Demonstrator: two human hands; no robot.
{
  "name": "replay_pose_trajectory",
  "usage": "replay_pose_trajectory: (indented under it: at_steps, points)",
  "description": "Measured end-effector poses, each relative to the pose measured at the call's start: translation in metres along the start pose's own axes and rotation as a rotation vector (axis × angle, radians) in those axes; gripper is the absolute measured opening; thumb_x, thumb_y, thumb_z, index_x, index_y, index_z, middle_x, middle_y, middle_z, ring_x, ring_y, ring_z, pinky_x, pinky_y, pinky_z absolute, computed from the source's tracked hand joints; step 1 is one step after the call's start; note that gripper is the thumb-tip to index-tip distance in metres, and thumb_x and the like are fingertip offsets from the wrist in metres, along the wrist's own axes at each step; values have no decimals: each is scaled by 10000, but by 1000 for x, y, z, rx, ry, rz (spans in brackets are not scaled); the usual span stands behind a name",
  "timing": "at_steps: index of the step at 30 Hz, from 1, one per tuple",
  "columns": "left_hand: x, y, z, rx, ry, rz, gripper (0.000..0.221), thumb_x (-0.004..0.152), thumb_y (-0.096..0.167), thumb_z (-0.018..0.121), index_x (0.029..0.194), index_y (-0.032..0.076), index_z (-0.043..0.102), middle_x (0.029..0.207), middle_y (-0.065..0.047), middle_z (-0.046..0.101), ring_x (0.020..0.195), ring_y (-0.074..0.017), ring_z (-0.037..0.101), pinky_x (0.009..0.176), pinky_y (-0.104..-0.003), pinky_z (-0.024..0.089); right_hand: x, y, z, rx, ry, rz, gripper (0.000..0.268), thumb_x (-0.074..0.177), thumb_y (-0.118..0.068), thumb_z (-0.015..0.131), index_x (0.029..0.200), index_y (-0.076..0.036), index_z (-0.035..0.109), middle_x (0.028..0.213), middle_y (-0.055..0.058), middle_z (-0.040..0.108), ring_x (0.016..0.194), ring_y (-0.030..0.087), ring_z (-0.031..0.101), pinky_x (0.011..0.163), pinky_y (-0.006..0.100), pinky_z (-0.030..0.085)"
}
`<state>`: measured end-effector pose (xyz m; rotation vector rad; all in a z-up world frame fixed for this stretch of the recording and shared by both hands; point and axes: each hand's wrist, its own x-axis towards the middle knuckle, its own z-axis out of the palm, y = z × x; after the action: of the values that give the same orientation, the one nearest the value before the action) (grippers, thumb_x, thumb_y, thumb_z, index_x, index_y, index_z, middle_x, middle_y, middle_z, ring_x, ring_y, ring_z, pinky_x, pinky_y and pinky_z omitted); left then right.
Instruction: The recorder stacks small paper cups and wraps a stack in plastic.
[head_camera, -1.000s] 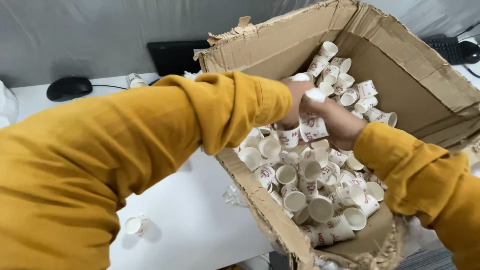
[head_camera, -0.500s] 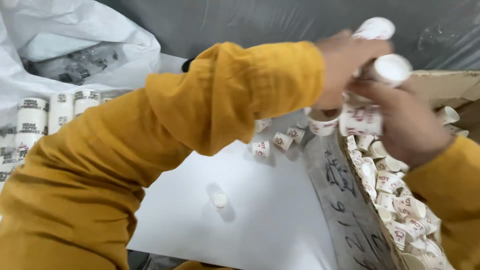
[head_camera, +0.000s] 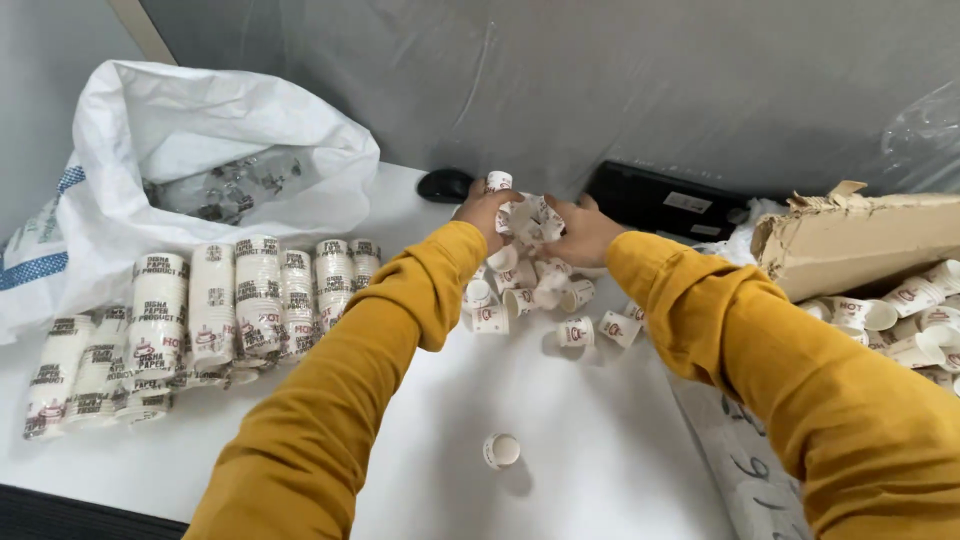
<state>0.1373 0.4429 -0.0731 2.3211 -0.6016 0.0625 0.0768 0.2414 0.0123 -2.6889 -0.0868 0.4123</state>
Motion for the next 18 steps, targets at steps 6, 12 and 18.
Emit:
replay_pose_trajectory:
  at_steps: [6, 12, 18]
  points:
    - [-6, -27, -10, -44, -38, 83, 659, 602, -7, 857, 1211, 184, 693, 1452, -257, 391, 1324, -413, 436, 1080, -392, 416, -88, -19, -78, -290, -55, -265, 757, 882, -419, 691, 1540, -201, 388, 1585, 208, 353, 1422, 387, 411, 1171, 435, 363]
    - [-46, 105, -61, -248, 290, 444, 284, 787, -101, 620, 1021, 48, 684, 1253, -142, 666, 1139, -313, 673, 946, -369, 549, -237, 5, -158, -456, 140, -373, 561, 919, -440, 639, 1360, -99, 584, 1330, 172, 631, 1206, 308, 628, 1006, 446, 516]
    - [-68, 324, -70, -455, 4, 739, 179, 901, 30, 661, 1077, 55, 639, 1126, -101, 699, 1044, -227, 710, 887, -356, 570, -319, 114, -139, 153, 119, 535, 532, 950, -469, 592, 1347, -116, 598, 1295, 101, 693, 1150, 245, 691, 860, 414, 627]
